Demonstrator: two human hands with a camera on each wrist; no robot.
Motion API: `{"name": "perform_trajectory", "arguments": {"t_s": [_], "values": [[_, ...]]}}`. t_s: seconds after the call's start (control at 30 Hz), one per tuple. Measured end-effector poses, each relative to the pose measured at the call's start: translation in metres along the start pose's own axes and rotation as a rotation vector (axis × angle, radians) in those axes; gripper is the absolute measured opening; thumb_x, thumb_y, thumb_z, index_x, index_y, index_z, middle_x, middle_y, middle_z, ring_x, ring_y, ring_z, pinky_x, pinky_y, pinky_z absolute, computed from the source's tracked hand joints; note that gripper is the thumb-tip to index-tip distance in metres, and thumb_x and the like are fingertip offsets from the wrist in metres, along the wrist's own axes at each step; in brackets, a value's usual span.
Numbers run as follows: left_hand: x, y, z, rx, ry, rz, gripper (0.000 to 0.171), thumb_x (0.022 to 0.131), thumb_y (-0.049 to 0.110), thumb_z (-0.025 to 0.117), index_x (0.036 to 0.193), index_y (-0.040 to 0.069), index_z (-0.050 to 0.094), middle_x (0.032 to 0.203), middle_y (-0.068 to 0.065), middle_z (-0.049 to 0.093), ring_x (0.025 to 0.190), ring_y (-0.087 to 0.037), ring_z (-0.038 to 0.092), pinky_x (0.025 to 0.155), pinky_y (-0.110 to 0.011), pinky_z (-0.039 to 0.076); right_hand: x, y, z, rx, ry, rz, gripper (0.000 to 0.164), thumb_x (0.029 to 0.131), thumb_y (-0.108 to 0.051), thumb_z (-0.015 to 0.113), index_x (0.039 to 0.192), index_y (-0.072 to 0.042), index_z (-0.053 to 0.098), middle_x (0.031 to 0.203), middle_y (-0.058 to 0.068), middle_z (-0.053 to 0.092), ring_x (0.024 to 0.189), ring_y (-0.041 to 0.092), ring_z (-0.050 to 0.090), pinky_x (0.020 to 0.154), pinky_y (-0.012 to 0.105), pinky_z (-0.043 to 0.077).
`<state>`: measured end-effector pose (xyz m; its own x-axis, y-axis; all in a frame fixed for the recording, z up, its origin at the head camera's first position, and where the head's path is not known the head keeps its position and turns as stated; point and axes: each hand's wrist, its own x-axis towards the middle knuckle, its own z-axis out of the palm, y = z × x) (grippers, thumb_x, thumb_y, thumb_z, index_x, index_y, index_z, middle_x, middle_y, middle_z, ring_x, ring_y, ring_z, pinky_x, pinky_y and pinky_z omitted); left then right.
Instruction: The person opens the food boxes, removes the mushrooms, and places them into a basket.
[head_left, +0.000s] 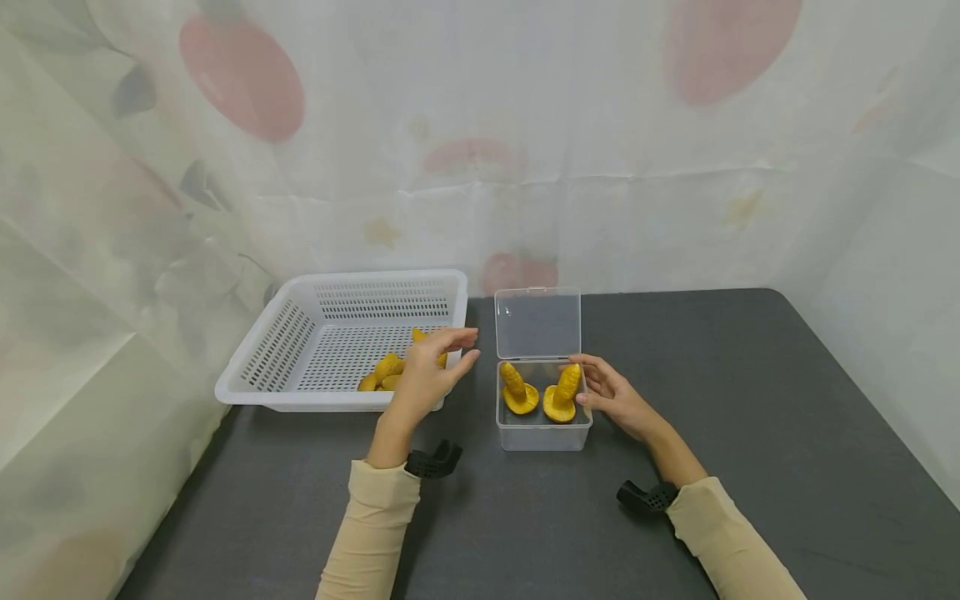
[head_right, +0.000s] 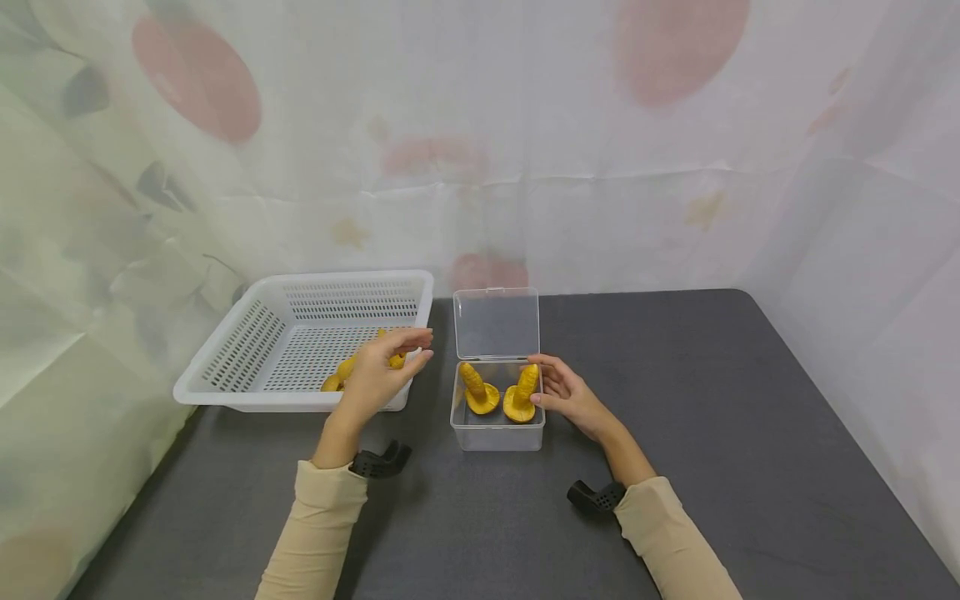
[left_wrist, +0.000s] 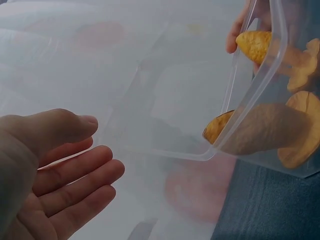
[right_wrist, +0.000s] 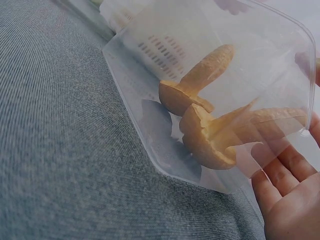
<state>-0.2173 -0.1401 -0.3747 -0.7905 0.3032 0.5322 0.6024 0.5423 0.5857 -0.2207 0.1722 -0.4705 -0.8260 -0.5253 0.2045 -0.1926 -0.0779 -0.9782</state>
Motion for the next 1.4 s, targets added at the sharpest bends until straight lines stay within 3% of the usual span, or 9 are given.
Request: {"name": "perform_trajectory", "arguments": {"t_s": [0.2, 0.5, 0.9, 1.13, 1.4], "values": [[0.0, 0.002, 0.007, 0.036, -0.025, 0.036, 0.032, 0.085, 0.009, 0.072, 0.116, 0.001, 0.067, 0.107, -0.015, 0.072, 0.096, -0.026, 0.07, 0.086, -0.041, 0.059, 0.0, 0.001, -0.001, -0.002, -0.003, 0.004, 0.06, 0.096, -0.01, 0.058, 0.147, -0.004, 0.027, 0.148, 0.014, 0.043, 0.13, -0.011, 0.043, 0.106, 0.005, 0.038], [-0.001, 0.005, 0.014, 0.029, -0.08, 0.002, 0.033, 0.087, 0.011, 0.071, 0.118, 0.001, 0.066, 0.113, -0.014, 0.071, 0.101, -0.027, 0.07, 0.089, -0.04, 0.058, 0.0, 0.001, 0.0, -0.003, -0.003, 0.007, 0.06, 0.096, -0.011, 0.058, 0.147, -0.005, 0.027, 0.147, 0.008, 0.045, 0.13, -0.011, 0.043, 0.106, 0.005, 0.037], [-0.001, 0.007, 0.028, -0.006, -0.149, 0.001, 0.032, 0.087, 0.009, 0.069, 0.118, -0.001, 0.066, 0.114, -0.017, 0.07, 0.103, -0.03, 0.069, 0.089, -0.043, 0.058, 0.0, 0.001, 0.0, -0.02, 0.008, 0.008, 0.058, 0.096, -0.009, 0.057, 0.146, -0.005, 0.029, 0.148, 0.02, 0.041, 0.129, -0.011, 0.044, 0.106, 0.004, 0.036], [-0.002, 0.007, 0.036, 0.005, -0.236, -0.063, 0.035, 0.089, 0.012, 0.068, 0.122, 0.001, 0.064, 0.119, -0.016, 0.068, 0.109, -0.031, 0.066, 0.092, -0.045, 0.056, 0.0, 0.002, 0.0, -0.018, 0.012, 0.015, 0.059, 0.096, -0.01, 0.058, 0.146, -0.006, 0.029, 0.148, 0.021, 0.04, 0.129, -0.011, 0.044, 0.105, 0.004, 0.037], [-0.003, 0.008, 0.038, 0.022, -0.258, -0.074, 0.034, 0.089, 0.012, 0.068, 0.122, 0.003, 0.065, 0.119, -0.015, 0.068, 0.109, -0.033, 0.065, 0.093, -0.046, 0.056, 0.0, 0.002, 0.0, -0.014, 0.012, 0.013, 0.058, 0.096, -0.009, 0.057, 0.146, -0.006, 0.029, 0.148, 0.019, 0.041, 0.129, -0.011, 0.044, 0.105, 0.004, 0.037]]}}
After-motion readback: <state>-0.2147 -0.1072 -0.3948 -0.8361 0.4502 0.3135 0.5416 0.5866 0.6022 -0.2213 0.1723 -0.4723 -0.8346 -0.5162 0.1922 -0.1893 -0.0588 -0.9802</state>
